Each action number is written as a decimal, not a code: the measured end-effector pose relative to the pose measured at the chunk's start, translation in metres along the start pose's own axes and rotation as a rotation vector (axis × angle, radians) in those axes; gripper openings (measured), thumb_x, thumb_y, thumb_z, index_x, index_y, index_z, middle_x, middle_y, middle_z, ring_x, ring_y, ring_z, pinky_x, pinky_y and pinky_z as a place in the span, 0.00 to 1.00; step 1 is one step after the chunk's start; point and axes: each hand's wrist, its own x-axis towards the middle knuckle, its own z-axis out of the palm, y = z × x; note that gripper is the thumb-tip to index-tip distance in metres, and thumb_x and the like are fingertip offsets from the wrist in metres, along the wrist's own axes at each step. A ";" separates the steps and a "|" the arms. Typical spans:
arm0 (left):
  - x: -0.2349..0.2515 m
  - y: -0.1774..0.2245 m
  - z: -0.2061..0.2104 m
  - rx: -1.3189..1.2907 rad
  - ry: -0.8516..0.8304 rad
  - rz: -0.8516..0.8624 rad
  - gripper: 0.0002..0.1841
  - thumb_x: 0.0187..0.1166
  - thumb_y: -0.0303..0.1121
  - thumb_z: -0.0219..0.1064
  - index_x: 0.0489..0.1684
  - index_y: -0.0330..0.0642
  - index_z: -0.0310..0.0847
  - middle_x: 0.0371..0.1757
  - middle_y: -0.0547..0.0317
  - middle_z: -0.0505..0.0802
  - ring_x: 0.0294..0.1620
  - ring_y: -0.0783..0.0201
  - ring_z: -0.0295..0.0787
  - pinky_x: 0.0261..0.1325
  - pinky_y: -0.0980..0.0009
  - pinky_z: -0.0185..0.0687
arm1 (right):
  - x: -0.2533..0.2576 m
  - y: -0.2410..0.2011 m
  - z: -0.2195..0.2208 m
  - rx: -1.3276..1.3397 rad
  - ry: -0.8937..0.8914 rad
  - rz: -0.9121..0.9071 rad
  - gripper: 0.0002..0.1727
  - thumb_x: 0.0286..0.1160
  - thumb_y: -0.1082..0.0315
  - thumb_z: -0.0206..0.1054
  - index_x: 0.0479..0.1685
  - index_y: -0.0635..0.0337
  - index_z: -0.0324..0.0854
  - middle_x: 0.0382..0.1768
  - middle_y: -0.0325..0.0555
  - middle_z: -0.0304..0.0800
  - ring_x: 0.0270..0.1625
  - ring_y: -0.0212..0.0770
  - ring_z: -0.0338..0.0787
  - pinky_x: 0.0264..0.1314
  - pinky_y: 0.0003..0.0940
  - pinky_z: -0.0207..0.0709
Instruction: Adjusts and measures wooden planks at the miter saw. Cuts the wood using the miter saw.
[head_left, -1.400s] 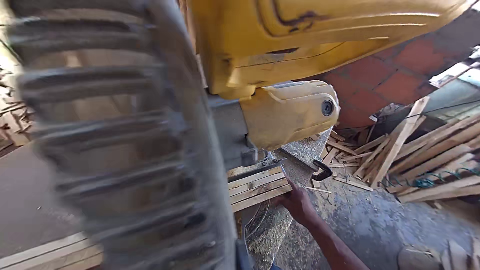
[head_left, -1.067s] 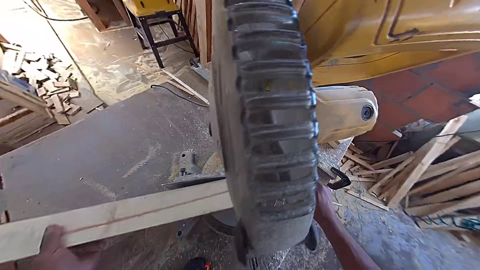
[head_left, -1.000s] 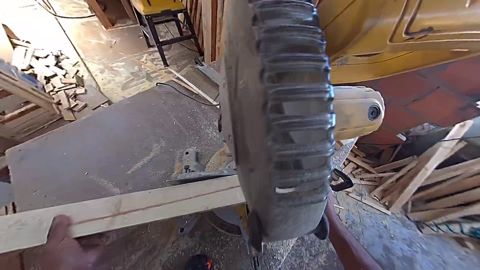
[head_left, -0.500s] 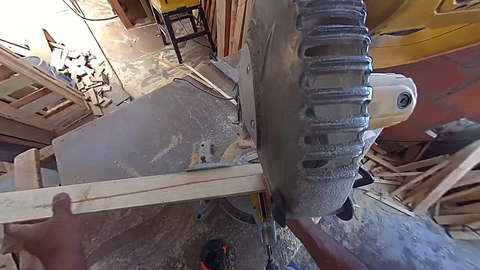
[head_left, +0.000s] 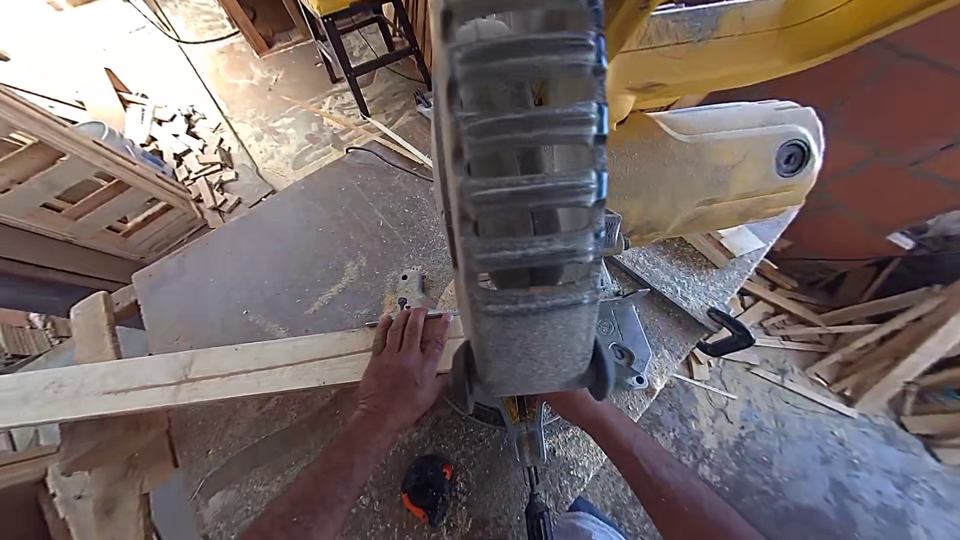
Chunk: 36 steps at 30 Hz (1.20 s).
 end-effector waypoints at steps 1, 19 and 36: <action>-0.001 0.000 0.002 -0.002 -0.016 -0.009 0.46 0.67 0.69 0.67 0.87 0.54 0.70 0.83 0.32 0.74 0.84 0.33 0.69 0.84 0.31 0.57 | 0.002 0.003 0.003 -0.024 0.040 -0.045 0.40 0.72 0.42 0.75 0.77 0.63 0.79 0.53 0.55 0.95 0.56 0.52 0.94 0.64 0.52 0.87; 0.065 -0.089 -0.110 -0.255 -0.992 -0.356 0.36 0.87 0.62 0.52 0.66 0.33 0.82 0.65 0.36 0.89 0.72 0.40 0.83 0.75 0.39 0.73 | -0.006 -0.005 0.025 -0.002 0.224 -0.114 0.36 0.85 0.41 0.57 0.64 0.68 0.88 0.57 0.59 0.93 0.65 0.53 0.90 0.73 0.48 0.80; 0.070 -0.120 -0.085 -0.261 -1.065 -0.188 0.37 0.85 0.67 0.46 0.60 0.43 0.89 0.57 0.44 0.93 0.65 0.44 0.88 0.71 0.40 0.76 | 0.005 -0.002 0.053 -0.024 0.309 -0.214 0.38 0.86 0.37 0.52 0.61 0.66 0.90 0.53 0.56 0.95 0.60 0.51 0.93 0.72 0.51 0.81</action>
